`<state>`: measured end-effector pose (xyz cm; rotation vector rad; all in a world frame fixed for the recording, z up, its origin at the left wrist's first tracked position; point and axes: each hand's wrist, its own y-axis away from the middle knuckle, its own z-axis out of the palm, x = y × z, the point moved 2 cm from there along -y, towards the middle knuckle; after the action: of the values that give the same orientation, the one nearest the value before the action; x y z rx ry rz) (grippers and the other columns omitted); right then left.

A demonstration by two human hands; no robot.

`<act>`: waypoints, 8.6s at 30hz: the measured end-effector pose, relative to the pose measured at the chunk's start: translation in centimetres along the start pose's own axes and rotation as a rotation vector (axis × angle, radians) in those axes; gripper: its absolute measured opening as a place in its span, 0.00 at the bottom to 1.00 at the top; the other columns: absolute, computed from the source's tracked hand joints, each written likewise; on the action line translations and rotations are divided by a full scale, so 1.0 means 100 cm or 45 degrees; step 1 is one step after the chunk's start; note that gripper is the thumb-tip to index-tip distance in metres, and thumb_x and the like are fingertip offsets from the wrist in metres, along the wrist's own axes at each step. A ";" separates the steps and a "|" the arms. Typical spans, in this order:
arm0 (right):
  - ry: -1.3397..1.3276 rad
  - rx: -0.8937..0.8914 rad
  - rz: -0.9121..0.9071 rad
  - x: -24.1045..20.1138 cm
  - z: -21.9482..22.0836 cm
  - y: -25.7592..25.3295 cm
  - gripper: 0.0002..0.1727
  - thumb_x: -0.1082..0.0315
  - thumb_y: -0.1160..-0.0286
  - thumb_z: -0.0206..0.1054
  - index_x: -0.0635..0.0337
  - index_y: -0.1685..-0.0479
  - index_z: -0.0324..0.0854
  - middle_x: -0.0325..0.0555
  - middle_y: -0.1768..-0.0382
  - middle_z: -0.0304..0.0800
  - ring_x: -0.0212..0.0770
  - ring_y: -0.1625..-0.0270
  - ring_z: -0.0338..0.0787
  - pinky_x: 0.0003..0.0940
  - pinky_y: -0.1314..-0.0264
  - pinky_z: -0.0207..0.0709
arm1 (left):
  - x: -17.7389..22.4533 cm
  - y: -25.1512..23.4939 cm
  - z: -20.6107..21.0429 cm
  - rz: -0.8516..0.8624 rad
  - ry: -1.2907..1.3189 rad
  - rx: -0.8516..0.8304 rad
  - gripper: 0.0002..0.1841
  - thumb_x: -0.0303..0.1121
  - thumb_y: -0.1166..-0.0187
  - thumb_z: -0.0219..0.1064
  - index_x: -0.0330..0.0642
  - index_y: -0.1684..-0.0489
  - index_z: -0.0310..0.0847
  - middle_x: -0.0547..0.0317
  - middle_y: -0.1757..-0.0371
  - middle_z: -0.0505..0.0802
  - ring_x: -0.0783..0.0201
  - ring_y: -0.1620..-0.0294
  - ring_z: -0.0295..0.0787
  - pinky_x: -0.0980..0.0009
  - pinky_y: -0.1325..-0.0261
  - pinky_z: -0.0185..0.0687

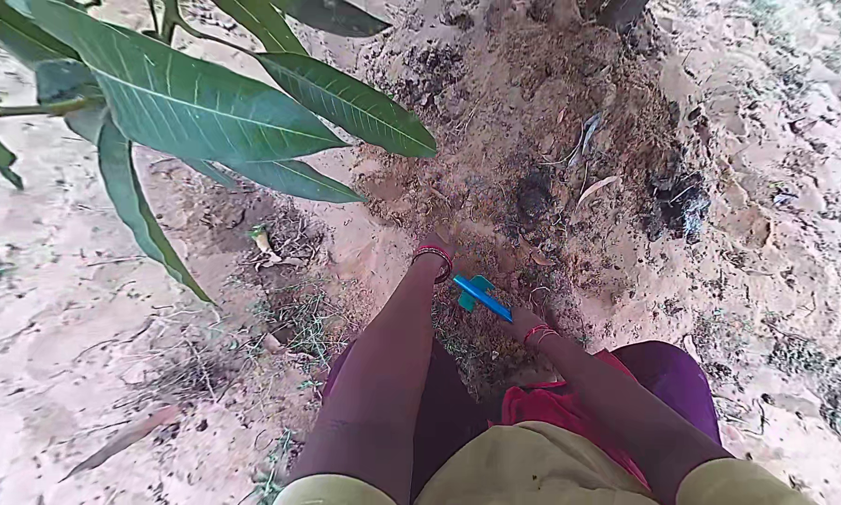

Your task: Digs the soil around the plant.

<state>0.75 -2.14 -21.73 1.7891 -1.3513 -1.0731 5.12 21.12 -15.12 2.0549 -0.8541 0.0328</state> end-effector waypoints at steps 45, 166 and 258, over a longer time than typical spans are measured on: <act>1.324 0.164 -0.673 0.028 -0.188 -0.019 0.13 0.73 0.24 0.70 0.63 0.43 0.87 0.60 0.51 0.91 0.64 0.45 0.90 0.64 0.50 0.80 | 0.020 0.051 0.159 -0.113 1.119 -0.057 0.21 0.43 0.04 0.48 0.29 0.36 0.72 0.58 0.68 0.75 0.69 0.77 0.71 0.74 0.69 0.73; 0.733 -0.097 -0.029 0.085 -0.106 0.050 0.15 0.75 0.18 0.64 0.78 0.39 0.80 0.73 0.33 0.82 0.70 0.28 0.82 0.69 0.35 0.74 | 0.007 0.024 0.245 0.239 0.346 -0.573 0.28 0.38 0.09 0.60 0.23 0.21 0.64 0.27 0.32 0.82 0.44 0.36 0.85 0.54 0.30 0.78; -0.482 1.694 0.058 0.317 -0.326 0.130 0.24 0.58 0.16 0.68 0.72 0.35 0.79 0.76 0.45 0.88 0.75 0.38 0.87 0.75 0.34 0.72 | 0.430 0.197 0.056 1.531 0.279 -0.080 0.34 0.15 0.19 0.59 0.31 0.10 0.56 0.37 0.13 0.70 0.52 0.15 0.70 0.62 0.16 0.66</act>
<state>28.37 -35.53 -2.74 2.4139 -2.7055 -0.4193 24.86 -14.34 9.73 1.1787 -1.7693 0.8432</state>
